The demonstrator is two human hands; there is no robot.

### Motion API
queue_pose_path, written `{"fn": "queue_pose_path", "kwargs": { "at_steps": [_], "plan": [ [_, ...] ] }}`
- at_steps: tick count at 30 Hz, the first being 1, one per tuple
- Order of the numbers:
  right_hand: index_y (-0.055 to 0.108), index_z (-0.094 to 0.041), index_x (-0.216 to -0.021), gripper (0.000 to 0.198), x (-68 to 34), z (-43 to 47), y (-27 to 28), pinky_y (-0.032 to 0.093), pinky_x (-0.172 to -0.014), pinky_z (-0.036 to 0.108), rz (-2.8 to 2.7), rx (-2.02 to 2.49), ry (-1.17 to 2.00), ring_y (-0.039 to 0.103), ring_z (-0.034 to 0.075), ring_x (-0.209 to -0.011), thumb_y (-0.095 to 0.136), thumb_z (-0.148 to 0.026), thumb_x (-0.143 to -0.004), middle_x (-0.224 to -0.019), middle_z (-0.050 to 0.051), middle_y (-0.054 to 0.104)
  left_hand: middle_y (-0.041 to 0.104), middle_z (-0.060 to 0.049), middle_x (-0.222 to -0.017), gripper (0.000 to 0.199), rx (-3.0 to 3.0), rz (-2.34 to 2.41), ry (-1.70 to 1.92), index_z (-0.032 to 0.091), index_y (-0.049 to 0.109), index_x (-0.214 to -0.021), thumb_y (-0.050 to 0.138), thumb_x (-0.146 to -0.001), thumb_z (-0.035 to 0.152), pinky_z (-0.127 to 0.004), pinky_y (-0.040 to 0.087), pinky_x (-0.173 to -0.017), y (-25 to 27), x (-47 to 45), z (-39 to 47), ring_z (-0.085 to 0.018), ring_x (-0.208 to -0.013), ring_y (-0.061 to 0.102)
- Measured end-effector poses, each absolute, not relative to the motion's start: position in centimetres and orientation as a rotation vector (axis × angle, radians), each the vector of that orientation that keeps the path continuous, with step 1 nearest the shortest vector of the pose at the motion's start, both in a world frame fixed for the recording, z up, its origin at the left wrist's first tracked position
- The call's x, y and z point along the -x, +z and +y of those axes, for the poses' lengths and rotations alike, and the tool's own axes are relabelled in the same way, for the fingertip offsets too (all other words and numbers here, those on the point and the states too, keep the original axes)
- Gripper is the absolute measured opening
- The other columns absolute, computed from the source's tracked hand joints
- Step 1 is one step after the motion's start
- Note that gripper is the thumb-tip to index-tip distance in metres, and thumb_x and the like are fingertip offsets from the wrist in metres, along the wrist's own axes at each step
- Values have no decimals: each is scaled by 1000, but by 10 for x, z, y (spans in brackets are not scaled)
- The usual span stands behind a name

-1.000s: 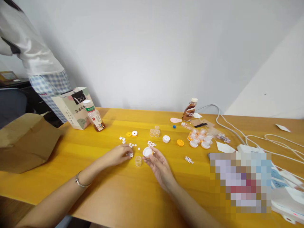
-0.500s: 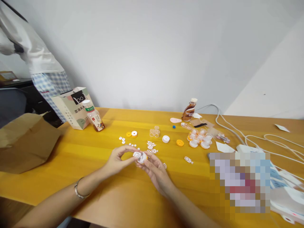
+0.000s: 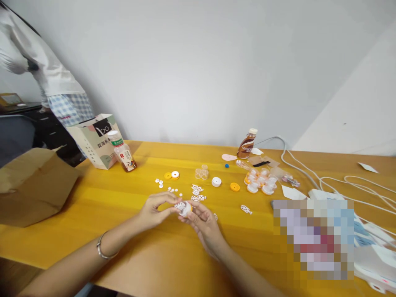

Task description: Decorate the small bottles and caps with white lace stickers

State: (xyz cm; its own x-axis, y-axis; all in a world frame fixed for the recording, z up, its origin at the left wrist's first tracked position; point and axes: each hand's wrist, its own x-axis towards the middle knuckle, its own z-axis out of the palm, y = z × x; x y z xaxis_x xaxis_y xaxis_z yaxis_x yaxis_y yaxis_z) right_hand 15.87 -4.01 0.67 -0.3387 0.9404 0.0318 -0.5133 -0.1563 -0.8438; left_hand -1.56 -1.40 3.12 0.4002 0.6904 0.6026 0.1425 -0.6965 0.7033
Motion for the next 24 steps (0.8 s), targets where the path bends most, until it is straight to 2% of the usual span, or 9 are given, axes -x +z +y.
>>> {"fn": "queue_pose_path", "kwargs": {
  "at_steps": [6, 11, 19, 24],
  "plan": [
    [62, -20, -98, 28, -159, -42, 9, 46, -70, 28, -987, 607, 1788, 60, 13, -68, 65, -27, -70, -86, 5, 67, 66, -9, -85, 12, -2086, 729, 1176, 12, 63, -82, 59, -74, 20, -29, 49, -76, 42, 18, -16, -16, -81, 61],
    [62, -20, -98, 30, -159, -44, 14, 46, -73, 27, -995, 596, 1814, 61, 13, -70, 65, -29, -70, -87, 5, 67, 66, -9, -89, 15, -2094, 697, 1150, 13, 62, -87, 58, -75, 21, -30, 48, -78, 51, 20, -20, -15, -82, 61],
    [61, -22, -100, 34, -162, -46, 17, 45, -78, 32, -1006, 586, 1816, 61, 17, -79, 66, -32, -68, -90, 7, 67, 61, -10, -91, 21, -1854, 750, 1400, 13, 57, -95, 57, -75, 17, -29, 47, -79, 48, 21, -24, -16, -86, 58],
    [62, -22, -99, 35, -164, -45, 19, 45, -78, 32, -977, 602, 1829, 61, 17, -77, 67, -33, -66, -89, 7, 67, 58, -9, -90, 21, -1878, 811, 1376, 14, 54, -99, 51, -79, 16, -25, 46, -74, 48, 22, -23, -14, -82, 55]
  ]
}}
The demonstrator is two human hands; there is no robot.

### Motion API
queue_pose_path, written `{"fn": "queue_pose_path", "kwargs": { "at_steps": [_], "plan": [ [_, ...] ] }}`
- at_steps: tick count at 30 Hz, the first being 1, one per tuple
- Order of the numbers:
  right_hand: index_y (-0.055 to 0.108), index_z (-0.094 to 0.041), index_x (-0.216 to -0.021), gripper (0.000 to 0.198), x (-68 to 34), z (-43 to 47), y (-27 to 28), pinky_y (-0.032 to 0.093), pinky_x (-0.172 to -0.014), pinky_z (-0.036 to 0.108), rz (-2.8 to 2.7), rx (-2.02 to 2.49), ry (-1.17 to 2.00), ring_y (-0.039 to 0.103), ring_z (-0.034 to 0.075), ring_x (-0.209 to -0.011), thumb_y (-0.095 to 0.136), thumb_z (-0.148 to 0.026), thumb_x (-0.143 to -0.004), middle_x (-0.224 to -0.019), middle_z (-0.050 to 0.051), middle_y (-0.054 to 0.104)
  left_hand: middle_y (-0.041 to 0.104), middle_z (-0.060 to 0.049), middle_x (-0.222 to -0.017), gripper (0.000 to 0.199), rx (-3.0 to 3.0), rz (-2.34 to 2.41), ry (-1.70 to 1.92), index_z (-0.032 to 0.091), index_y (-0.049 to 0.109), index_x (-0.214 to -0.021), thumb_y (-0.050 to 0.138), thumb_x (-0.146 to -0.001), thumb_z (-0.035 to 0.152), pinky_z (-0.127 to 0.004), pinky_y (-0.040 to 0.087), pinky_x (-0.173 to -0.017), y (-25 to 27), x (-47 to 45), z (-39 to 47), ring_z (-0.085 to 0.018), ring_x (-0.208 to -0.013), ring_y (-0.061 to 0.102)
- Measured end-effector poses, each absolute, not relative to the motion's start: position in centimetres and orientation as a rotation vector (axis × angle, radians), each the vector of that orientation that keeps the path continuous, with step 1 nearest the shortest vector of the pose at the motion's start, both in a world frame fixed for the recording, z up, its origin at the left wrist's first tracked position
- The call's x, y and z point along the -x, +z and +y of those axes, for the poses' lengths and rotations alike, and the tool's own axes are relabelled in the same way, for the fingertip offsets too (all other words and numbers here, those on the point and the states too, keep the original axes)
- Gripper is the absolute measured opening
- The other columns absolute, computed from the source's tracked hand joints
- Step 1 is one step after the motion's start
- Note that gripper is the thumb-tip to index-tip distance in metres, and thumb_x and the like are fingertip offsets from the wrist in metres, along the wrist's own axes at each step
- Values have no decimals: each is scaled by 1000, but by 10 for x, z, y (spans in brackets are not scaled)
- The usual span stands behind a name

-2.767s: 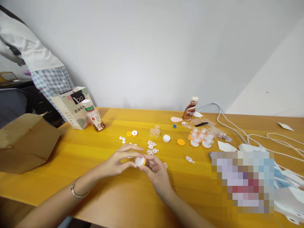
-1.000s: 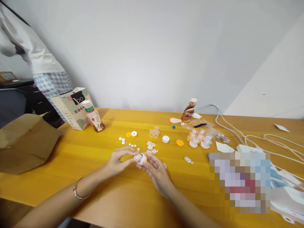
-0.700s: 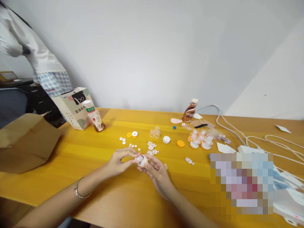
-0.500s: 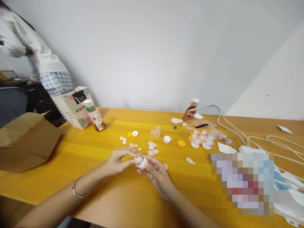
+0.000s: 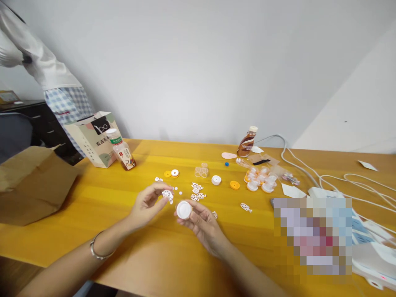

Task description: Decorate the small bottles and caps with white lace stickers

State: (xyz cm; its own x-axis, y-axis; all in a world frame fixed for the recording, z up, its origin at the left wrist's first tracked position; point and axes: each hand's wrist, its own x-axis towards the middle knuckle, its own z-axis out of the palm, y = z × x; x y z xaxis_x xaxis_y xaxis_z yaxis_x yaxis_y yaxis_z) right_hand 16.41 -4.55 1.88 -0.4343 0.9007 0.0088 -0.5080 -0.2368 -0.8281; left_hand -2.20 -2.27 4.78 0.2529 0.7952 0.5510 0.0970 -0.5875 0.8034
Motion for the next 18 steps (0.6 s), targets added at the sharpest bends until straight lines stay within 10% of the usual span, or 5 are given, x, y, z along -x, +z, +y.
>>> {"fn": "queue_pose_path", "kwargs": {
  "at_steps": [18],
  "plan": [
    [67, -23, -90, 26, -158, -40, 15, 39, -92, 35, -796, 757, 1614, 58, 19, -94, 69, -26, -65, -102, 3, 66, 57, -12, -99, 32, -2515, 772, 1178, 14, 49, -112, 44, -81, 12, -31, 47, -79, 37, 15, -24, -17, -91, 54]
  ]
}}
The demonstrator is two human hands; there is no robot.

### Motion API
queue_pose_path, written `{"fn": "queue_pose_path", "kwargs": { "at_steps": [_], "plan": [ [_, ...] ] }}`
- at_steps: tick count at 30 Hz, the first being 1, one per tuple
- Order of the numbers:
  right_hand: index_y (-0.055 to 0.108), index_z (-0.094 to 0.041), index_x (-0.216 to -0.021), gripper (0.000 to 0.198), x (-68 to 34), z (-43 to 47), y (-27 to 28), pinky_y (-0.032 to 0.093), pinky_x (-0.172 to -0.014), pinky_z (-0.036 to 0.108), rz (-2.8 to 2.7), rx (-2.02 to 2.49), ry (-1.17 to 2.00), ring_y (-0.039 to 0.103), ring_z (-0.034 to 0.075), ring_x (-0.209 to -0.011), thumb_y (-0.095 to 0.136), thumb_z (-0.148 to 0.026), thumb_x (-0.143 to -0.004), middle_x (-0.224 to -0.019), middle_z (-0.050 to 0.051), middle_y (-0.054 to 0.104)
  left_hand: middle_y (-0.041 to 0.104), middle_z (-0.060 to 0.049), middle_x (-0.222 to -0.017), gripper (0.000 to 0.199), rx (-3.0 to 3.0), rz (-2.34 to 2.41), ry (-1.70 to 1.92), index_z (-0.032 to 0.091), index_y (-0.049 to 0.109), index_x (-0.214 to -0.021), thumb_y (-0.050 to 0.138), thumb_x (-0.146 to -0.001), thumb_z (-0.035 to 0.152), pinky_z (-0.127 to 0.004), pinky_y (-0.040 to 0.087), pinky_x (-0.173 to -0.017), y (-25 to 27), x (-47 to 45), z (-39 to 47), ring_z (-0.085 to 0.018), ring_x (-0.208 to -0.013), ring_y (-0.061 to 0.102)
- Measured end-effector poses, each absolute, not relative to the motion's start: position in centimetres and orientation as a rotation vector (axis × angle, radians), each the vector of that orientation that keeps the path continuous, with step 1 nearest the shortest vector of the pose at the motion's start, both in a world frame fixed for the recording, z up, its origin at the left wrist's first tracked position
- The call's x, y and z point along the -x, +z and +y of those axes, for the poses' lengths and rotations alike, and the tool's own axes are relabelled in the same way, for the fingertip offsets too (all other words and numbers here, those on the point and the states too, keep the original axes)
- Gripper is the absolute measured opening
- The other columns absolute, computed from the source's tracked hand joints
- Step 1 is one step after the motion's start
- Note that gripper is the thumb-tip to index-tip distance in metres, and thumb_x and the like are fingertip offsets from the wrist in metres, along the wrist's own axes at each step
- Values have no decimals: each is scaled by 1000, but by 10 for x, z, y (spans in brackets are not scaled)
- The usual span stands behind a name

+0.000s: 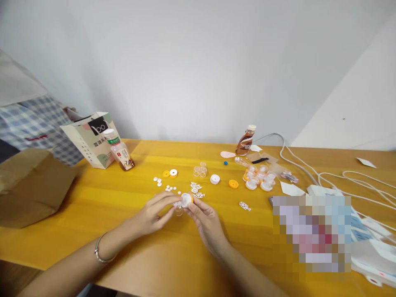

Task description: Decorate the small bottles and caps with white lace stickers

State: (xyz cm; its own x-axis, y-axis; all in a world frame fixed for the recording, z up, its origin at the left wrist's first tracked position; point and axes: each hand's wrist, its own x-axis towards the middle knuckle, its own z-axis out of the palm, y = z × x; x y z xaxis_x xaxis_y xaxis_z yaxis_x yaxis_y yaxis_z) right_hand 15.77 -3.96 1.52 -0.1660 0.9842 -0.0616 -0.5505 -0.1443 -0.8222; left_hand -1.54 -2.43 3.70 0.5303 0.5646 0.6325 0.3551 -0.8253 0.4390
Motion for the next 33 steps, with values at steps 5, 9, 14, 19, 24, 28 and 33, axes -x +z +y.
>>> {"fn": "queue_pose_path", "kwargs": {
  "at_steps": [5, 9, 14, 19, 24, 28, 33],
  "plan": [
    [68, -21, -87, 22, -156, -39, 14, 37, -94, 38, -794, 751, 1592, 57, 20, -96, 67, -28, -67, -97, 4, 67, 55, -11, -101, 37, -2540, 770, 1089, 15, 45, -119, 41, -82, 11, -31, 47, -80, 36, 12, -24, -16, -92, 53],
    [69, -20, -83, 19, -157, -39, 14, 37, -94, 40, -758, 764, 1575, 58, 21, -94, 68, -28, -65, -94, 4, 68, 57, -11, -101, 35, -2502, 776, 1129, 16, 47, -117, 42, -82, 12, -31, 47, -81, 32, 11, -22, -16, -93, 54],
    [70, -19, -77, 15, -156, -40, 13, 38, -93, 36, -724, 781, 1586, 59, 19, -89, 69, -27, -65, -91, 5, 69, 62, -8, -96, 27, -2337, 846, 1387, 17, 54, -105, 51, -79, 14, -31, 46, -83, 28, 11, -21, -15, -90, 57],
    [70, -20, -78, 15, -155, -42, 13, 39, -91, 38, -758, 778, 1594, 60, 20, -89, 68, -28, -65, -89, 5, 69, 64, -8, -93, 23, -2298, 828, 1398, 16, 57, -101, 53, -78, 17, -30, 48, -79, 27, 9, -22, -15, -86, 59],
    [70, -20, -78, 16, -154, -42, 14, 39, -92, 38, -783, 772, 1595, 60, 20, -88, 69, -29, -65, -85, 5, 70, 64, -9, -93, 25, -2325, 801, 1402, 16, 56, -104, 52, -79, 15, -30, 49, -77, 25, 8, -23, -15, -85, 59],
    [71, -21, -78, 16, -153, -44, 15, 38, -92, 39, -779, 774, 1571, 60, 20, -87, 70, -29, -63, -83, 4, 71, 63, -8, -93, 28, -2366, 793, 1400, 17, 57, -105, 52, -78, 12, -27, 50, -75, 21, 9, -22, -14, -83, 59],
    [71, -21, -77, 14, -151, -44, 12, 38, -93, 39, -777, 784, 1570, 61, 19, -85, 69, -27, -64, -84, 4, 71, 63, -7, -91, 27, -2377, 789, 1438, 17, 57, -104, 51, -78, 11, -24, 50, -73, 18, 7, -20, -13, -81, 59]
  ]
}}
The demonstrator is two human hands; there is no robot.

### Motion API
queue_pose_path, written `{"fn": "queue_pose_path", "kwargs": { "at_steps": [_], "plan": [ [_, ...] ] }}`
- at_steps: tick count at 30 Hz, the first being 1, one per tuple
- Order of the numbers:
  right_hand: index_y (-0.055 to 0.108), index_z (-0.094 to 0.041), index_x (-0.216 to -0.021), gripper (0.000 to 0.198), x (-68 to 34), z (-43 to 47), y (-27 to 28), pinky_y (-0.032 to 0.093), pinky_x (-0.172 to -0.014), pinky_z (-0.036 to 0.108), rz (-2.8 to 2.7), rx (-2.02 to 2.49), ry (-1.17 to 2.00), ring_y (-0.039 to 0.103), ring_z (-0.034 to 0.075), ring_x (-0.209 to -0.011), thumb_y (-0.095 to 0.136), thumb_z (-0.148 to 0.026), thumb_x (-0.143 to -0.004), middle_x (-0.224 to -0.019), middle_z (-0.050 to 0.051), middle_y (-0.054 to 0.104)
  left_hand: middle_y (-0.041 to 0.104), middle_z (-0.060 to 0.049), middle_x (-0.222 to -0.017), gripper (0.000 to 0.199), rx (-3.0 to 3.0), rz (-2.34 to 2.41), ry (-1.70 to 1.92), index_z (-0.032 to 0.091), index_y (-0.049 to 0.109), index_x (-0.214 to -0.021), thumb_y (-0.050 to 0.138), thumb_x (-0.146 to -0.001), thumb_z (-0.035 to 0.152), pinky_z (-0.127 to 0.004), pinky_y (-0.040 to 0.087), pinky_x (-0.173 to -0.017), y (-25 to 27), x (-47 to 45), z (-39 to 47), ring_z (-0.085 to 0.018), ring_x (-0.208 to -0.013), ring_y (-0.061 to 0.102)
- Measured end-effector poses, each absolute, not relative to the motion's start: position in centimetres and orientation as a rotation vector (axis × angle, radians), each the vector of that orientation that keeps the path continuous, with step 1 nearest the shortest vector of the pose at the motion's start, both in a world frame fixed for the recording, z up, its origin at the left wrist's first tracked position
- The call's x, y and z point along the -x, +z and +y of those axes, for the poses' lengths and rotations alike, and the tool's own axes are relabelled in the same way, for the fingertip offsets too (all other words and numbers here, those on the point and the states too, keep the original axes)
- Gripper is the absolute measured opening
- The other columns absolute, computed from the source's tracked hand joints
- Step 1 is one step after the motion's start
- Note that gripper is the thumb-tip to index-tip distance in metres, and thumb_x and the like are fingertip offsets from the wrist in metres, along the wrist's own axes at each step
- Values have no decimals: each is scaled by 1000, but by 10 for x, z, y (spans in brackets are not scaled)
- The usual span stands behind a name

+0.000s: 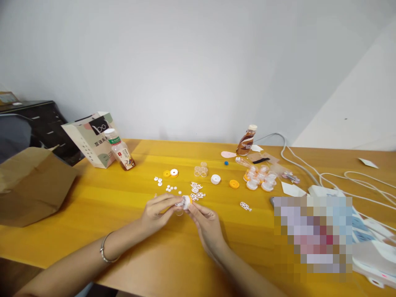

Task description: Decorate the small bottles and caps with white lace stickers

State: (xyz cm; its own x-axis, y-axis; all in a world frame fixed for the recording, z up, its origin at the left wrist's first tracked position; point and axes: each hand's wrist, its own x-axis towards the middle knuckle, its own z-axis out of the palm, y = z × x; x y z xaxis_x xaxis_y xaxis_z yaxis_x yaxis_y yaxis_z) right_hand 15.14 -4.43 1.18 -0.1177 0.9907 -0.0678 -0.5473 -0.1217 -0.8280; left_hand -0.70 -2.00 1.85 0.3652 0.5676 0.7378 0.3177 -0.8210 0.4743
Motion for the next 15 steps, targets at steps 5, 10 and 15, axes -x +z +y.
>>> {"fn": "queue_pose_path", "kwargs": {
  "at_steps": [5, 10, 15],
  "plan": [
    [70, -19, -78, 17, -158, -32, 6, 39, -92, 37, -759, 791, 1588, 61, 18, -84, 70, -27, -63, -85, 4, 70, 60, -9, -101, 42, -2389, 882, 1300, 19, 46, -119, 55, -78, 22, -31, 47, -81, 27, 11, -19, -16, -90, 56],
    [69, -20, -78, 15, -172, -16, -3, 44, -85, 27, -585, 821, 1495, 62, 13, -78, 70, -27, -64, -82, 1, 70, 50, -11, -114, 57, -2461, 1108, 899, 21, 39, -123, 58, -73, 38, -39, 41, -88, 25, 20, -15, -23, -104, 48],
    [68, -20, -78, 18, -173, -14, -8, 49, -75, 24, -575, 830, 1475, 62, 12, -70, 71, -26, -62, -75, 0, 69, 59, -7, -93, 26, -2424, 1054, 828, 19, 55, -104, 51, -79, 27, -30, 46, -79, 15, 20, -7, -17, -86, 56]
  ]
}}
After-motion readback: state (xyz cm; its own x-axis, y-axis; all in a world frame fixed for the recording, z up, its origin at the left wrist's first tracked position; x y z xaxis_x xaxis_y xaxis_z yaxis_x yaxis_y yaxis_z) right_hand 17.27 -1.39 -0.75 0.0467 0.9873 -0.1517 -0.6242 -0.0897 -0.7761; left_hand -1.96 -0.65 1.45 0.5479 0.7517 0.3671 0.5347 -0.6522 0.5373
